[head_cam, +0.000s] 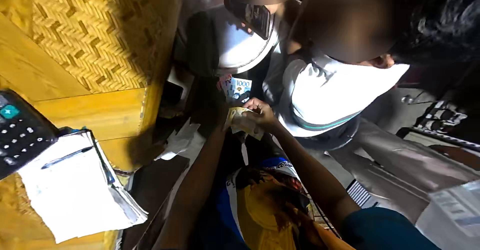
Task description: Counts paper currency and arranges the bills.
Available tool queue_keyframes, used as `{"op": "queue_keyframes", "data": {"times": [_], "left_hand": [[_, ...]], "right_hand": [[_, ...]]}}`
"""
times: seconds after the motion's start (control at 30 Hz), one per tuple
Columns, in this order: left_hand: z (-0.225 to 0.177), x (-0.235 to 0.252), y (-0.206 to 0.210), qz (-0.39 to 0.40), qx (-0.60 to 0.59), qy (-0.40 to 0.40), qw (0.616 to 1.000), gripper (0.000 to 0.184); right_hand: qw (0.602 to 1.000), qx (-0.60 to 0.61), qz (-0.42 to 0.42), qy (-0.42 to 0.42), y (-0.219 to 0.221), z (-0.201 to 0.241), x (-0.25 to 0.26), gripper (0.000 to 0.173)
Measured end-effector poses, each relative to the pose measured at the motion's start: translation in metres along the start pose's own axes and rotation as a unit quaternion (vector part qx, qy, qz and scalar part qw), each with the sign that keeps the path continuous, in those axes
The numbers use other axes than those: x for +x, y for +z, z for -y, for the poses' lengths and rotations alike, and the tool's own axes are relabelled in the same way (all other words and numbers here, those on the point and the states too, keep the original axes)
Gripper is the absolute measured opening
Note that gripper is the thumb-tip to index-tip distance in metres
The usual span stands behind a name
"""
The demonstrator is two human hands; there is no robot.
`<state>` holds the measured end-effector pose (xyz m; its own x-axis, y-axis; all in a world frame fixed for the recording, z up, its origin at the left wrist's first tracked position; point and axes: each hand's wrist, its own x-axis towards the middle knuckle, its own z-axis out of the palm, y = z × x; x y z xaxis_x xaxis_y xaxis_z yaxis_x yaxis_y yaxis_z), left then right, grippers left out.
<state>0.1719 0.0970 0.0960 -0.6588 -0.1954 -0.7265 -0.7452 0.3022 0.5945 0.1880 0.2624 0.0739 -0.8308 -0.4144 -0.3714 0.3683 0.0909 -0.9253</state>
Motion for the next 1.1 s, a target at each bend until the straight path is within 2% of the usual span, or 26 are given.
{"op": "queue_keyframes", "data": {"times": [0.03, 0.13, 0.2, 0.27, 0.37, 0.47, 0.57, 0.67, 0.8, 0.9, 1.0, 1.1], "left_hand": [[0.000, 0.002, 0.001, -0.028, -0.010, -0.004, 1.000, 0.046], [0.002, 0.005, -0.007, -0.061, -0.132, -0.040, 0.989, 0.061], [0.001, 0.009, -0.014, -0.079, -0.203, -0.086, 0.972, 0.065], [-0.001, 0.012, -0.022, -0.072, -0.239, -0.098, 0.963, 0.070], [-0.009, 0.009, -0.026, -0.041, -0.245, -0.067, 0.966, 0.063], [-0.024, 0.004, -0.027, -0.004, -0.237, -0.052, 0.970, 0.053], [-0.031, 0.000, -0.027, -0.009, -0.278, -0.043, 0.960, 0.034], [-0.035, 0.002, -0.026, -0.017, -0.337, -0.049, 0.940, 0.019], [-0.035, -0.001, -0.025, -0.023, -0.339, -0.012, 0.940, 0.021], [-0.038, -0.004, -0.029, -0.011, -0.311, -0.026, 0.950, 0.032], [-0.038, -0.002, -0.025, -0.015, -0.312, -0.026, 0.950, 0.031], [-0.038, -0.003, -0.021, -0.027, -0.328, -0.021, 0.944, 0.027]], "right_hand": [[1.000, 0.010, -0.021, 0.001, -0.003, 0.002, 0.001, 0.018], [0.988, 0.020, -0.147, 0.035, -0.014, 0.008, 0.001, 0.017], [0.975, 0.029, -0.220, 0.017, -0.023, 0.000, 0.004, 0.015], [0.966, -0.006, -0.260, 0.009, -0.027, -0.005, 0.016, 0.015], [0.958, -0.142, -0.245, 0.046, -0.016, 0.006, 0.035, 0.022], [0.953, -0.173, -0.248, 0.022, -0.002, 0.016, 0.050, 0.035], [0.964, -0.120, -0.236, -0.026, 0.010, 0.032, 0.053, 0.020], [0.961, -0.117, -0.249, -0.021, 0.020, 0.044, 0.050, 0.020], [0.948, -0.135, -0.289, 0.011, 0.026, 0.050, 0.052, 0.022], [0.958, -0.126, -0.255, -0.031, 0.029, 0.050, 0.046, 0.049], [0.950, -0.169, -0.256, -0.065, 0.032, 0.050, 0.039, 0.041], [0.946, -0.178, -0.262, -0.070, 0.036, 0.049, 0.034, 0.040]]}}
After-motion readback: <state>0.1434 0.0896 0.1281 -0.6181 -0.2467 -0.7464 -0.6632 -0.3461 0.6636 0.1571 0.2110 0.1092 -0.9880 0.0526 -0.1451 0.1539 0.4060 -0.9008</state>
